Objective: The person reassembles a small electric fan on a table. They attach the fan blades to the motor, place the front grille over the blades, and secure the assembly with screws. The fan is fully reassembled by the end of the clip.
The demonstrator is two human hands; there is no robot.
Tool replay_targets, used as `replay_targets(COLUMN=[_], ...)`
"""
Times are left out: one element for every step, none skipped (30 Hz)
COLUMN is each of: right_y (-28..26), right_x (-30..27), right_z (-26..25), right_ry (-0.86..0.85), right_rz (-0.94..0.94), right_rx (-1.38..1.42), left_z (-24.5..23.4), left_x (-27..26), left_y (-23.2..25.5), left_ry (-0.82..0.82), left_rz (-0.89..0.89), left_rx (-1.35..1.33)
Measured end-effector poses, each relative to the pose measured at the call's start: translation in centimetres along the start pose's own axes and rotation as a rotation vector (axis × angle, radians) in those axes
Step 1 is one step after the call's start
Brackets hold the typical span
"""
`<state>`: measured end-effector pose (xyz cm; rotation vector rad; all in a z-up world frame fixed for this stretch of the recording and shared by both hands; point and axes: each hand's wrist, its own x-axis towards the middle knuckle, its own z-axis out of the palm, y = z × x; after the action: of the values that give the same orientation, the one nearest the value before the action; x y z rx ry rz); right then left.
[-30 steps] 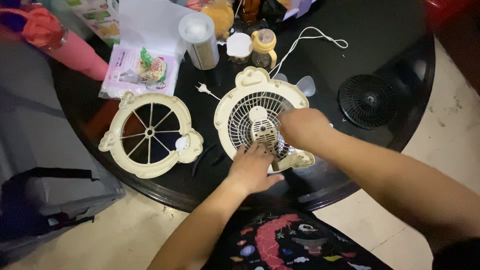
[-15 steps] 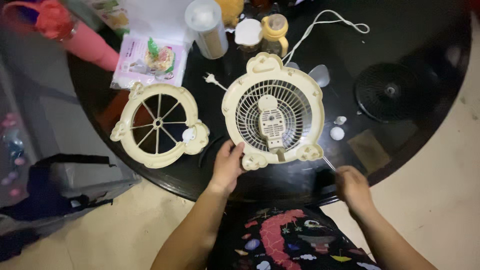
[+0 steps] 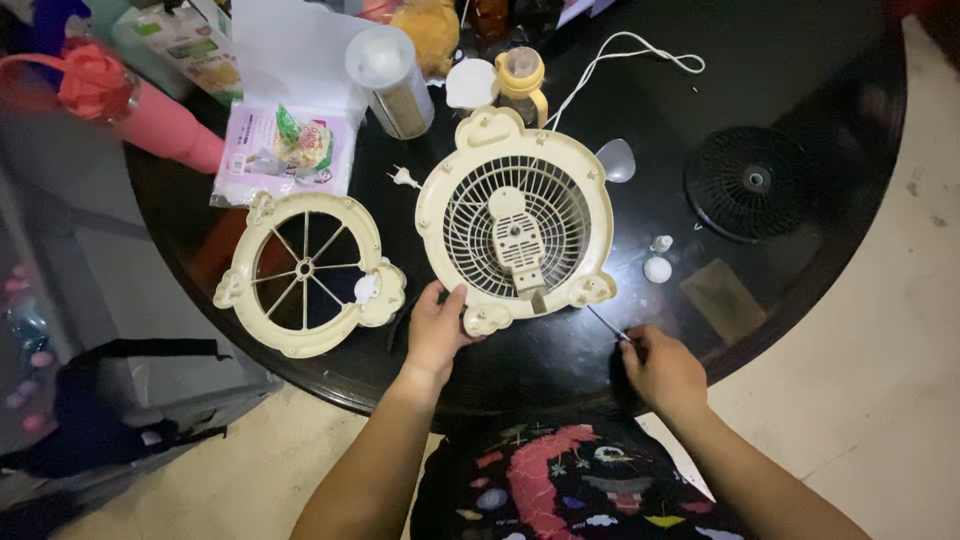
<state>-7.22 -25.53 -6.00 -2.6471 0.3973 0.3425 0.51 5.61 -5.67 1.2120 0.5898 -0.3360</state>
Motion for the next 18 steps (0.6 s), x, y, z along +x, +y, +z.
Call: replay_targets(right_y=[-0.2,-0.3,-0.3,-0.4,-0.4,-0.5,-0.6,-0.6,-0.7,-0.7,-0.8,-0.8,-0.8,-1.0,-1.4,-1.8,-2.5,-3.2], right_x=[0.1,0.3,0.5,0.6,0.9,1.2,1.5,1.7,1.8,1.7,1.6,1.6,1.6,1.7,1.8,1.8,2.0,2.2], right_z=[0.0,0.0,0.0,0.0,0.0,0.0,0.0,0.1,0.1,0.1,0.0,-0.2,-0.3,-0.4,-0.4,-0.3,0.2,0.8], right_ry=[0.005,0.050,0.096,0.142,0.121,0.099,0.076,0.078,0.079,0.081,0.119,0.160,0.201,0.195,0.188,0.179,0.155,0.135], right_rz=[-0.006,-0.059,-0.111,-0.164,-0.149,-0.134,-0.118,-0.109,-0.099,-0.085,-0.122,-0.159,-0.196,-0.251,-0.305,-0.361,-0.399,-0.431], right_rx=[-0.029,-0.060,-0.092,-0.123,-0.127,-0.131,-0.135,-0.121,-0.108,-0.095,-0.093,-0.092,-0.091,-0.144,-0.197,-0.246,-0.173,-0.102], left_z=[-0.3,-0.6,-0.8,-1.0,-1.2,-1.3,-1.5,-1.6,-1.8,-2.0,-2.1,-2.1,-1.9,-2.0,-2.0,-2.1,-2.0,-1.8], left_x=[-0.2,-0.6,-0.8,-1.0,-1.3,-1.5,-1.6,-1.8,-1.9,-1.9,-2.0,-1.9,-1.9,-1.9,-1.9,-2.0,-2.0,-2.0], left_y=[-0.3,-0.7,-1.0,-1.2,-1.4,-1.6,-1.6,-1.7,-1.7,-1.8,-1.8,-1.7,-1.7,-1.6,-1.5,-1.3,-1.2,-1.1], left_ry=[-0.017,-0.034,-0.051,-0.048,-0.045,-0.041,-0.040,-0.042,-0.043,-0.043,-0.042,-0.043,-0.047,-0.046,-0.045,-0.051,-0.057,-0.071], left_rz=[0.007,0.012,0.017,0.019,0.020,0.020,0.020,0.020,0.019,0.005,-0.009,-0.021,-0.033,-0.041,-0.048,-0.032,-0.017,-0.004], left_rx=[-0.005,-0.010,-0.016,0.004,0.024,0.045,0.044,0.045,0.046,0.012,-0.022,-0.056,-0.063,-0.072,-0.081,-0.076,-0.071,-0.066])
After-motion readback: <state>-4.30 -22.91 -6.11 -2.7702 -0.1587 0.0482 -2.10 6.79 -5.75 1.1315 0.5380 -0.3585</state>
